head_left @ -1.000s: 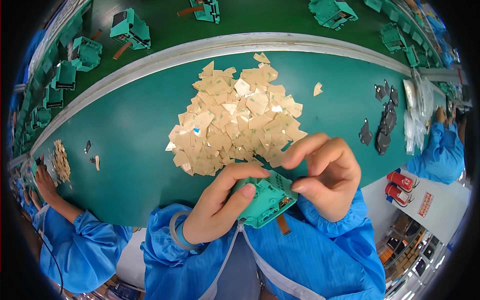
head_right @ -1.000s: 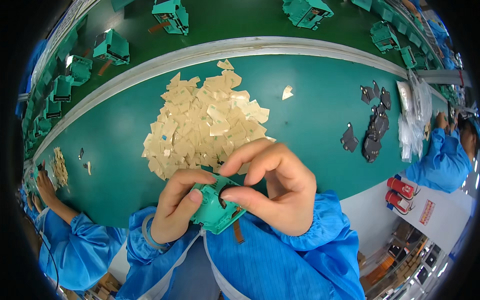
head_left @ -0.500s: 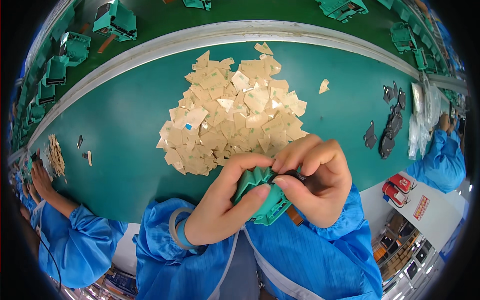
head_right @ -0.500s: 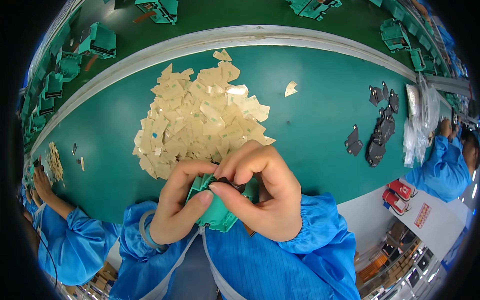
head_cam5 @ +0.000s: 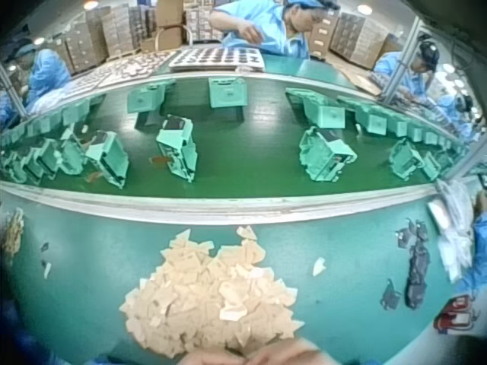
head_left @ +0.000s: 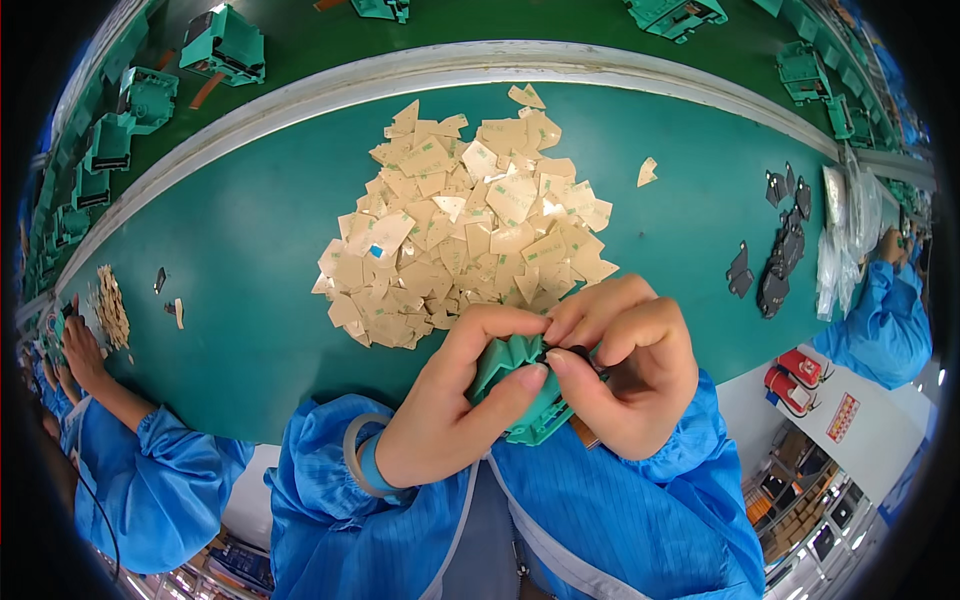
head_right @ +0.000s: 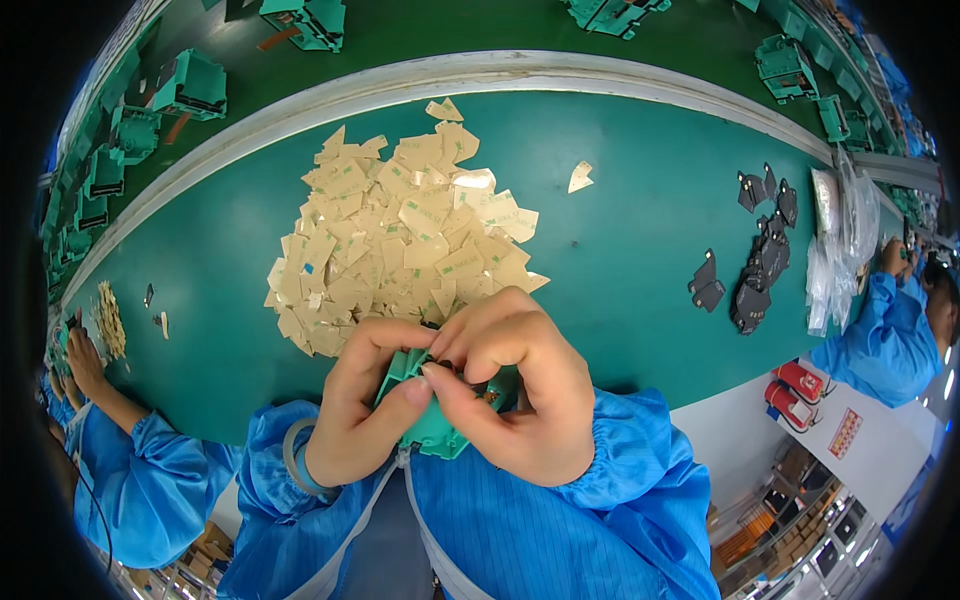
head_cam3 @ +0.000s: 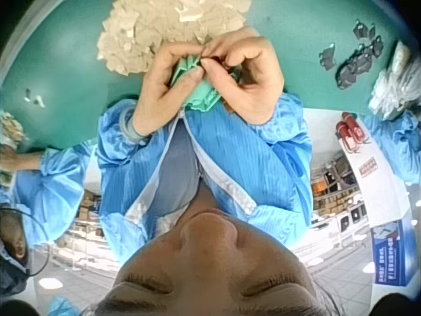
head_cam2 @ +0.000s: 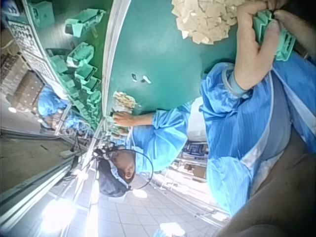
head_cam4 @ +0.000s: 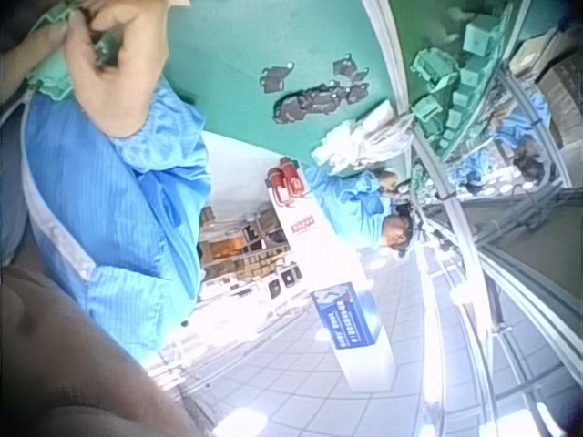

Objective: Assemble small electronic components into green plastic housings on an assembly line.

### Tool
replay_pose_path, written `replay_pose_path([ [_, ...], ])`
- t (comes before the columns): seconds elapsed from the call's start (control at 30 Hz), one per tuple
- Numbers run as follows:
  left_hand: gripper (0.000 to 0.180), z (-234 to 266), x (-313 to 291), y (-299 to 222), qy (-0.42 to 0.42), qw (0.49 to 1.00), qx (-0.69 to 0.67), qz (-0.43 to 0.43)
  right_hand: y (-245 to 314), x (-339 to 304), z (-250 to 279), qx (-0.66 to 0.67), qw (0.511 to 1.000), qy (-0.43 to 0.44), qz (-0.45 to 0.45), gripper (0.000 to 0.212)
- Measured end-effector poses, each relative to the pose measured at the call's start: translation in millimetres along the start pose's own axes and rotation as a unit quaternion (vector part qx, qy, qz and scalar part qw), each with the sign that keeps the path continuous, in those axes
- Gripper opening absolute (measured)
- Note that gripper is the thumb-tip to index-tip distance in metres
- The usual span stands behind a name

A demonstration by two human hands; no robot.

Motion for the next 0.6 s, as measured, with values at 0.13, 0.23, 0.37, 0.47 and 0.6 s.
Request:
replay_pose_path([
  [0.13,0.025,1.9,-0.2,0.5,-0.011,1.000,0.001,0.003,-0.1,-0.1,-1.1,-0.008,1.000,0.000,0.005,0.030],
  [0.23,0.024,2.7,-0.5,1.4,-0.017,1.000,0.008,-0.002,-0.7,-0.6,-2.0,-0.012,1.000,-0.001,0.004,0.029],
  [0.37,0.024,5.9,-0.6,4.8,-0.030,0.999,0.010,-0.007,-1.2,-0.3,-3.2,-0.026,1.000,-0.002,0.009,0.029],
  [0.47,0.024,7.3,0.2,7.2,-0.052,0.999,-0.001,-0.010,-2.0,-0.1,-3.1,-0.031,0.999,-0.006,-0.007,0.028],
  [0.6,0.025,10.1,-2.2,9.7,-0.058,0.998,-0.022,-0.023,-5.8,-1.0,-2.6,-0.030,0.999,-0.005,-0.037,0.026],
])
Point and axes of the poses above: each hand's wrist, its own x-axis towards the middle knuckle, its own z-axis out of the back of the hand, y = z × x, the point moved 5 cm from there along x, towards the middle knuckle, and after that the axes turned 2 degrees about z, right-handed, at the moved point
